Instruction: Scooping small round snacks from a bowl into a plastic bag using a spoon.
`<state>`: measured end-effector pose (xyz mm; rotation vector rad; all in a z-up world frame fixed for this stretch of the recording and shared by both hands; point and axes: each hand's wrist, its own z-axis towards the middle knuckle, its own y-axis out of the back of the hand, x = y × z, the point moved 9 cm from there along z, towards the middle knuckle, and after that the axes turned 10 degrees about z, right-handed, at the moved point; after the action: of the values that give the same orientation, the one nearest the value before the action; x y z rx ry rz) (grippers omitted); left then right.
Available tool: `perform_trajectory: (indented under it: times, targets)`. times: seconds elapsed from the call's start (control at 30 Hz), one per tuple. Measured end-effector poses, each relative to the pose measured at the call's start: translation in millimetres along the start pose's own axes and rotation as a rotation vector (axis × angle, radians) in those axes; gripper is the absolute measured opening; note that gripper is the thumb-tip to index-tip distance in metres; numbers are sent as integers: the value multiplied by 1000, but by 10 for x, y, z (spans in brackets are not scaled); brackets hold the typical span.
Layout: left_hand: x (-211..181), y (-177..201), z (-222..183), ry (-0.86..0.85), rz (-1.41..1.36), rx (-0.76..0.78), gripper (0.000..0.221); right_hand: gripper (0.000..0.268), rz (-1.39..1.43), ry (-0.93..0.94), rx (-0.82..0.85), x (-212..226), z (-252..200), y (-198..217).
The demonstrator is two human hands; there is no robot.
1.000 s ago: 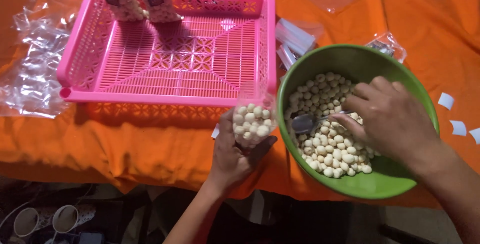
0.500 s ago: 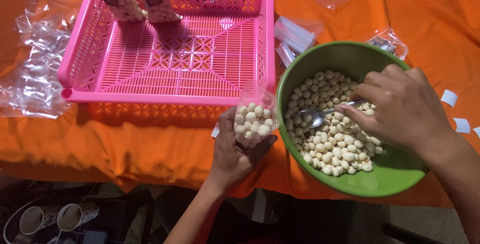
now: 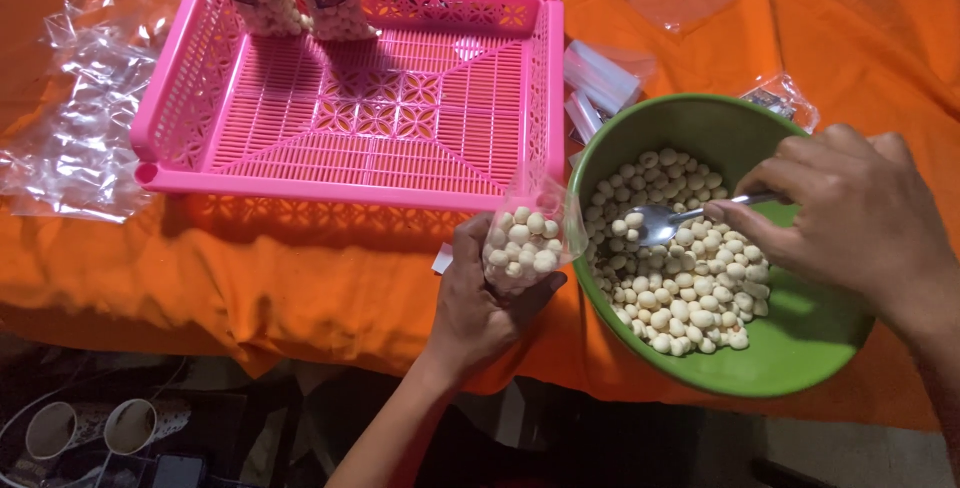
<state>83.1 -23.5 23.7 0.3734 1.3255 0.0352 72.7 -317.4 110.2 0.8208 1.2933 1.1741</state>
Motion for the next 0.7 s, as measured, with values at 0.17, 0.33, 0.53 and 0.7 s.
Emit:
perform_trajectory:
  times: [0.17,0.33,0.53,0.7]
  targets:
    - [1,28,-6,-28,27,-13,66,43,135,39,-224,-4,33,438]
    - [-14,30,-2,-45,26,-3,66,34,520,148,-239,231,163,1029]
    - [-64,58,0,-54,-5,-27,70,40,393,212,-360,589,132,1360]
    - [-77,73,5,-64,2,-21,74,36,297,319,-489,790,-63,1394]
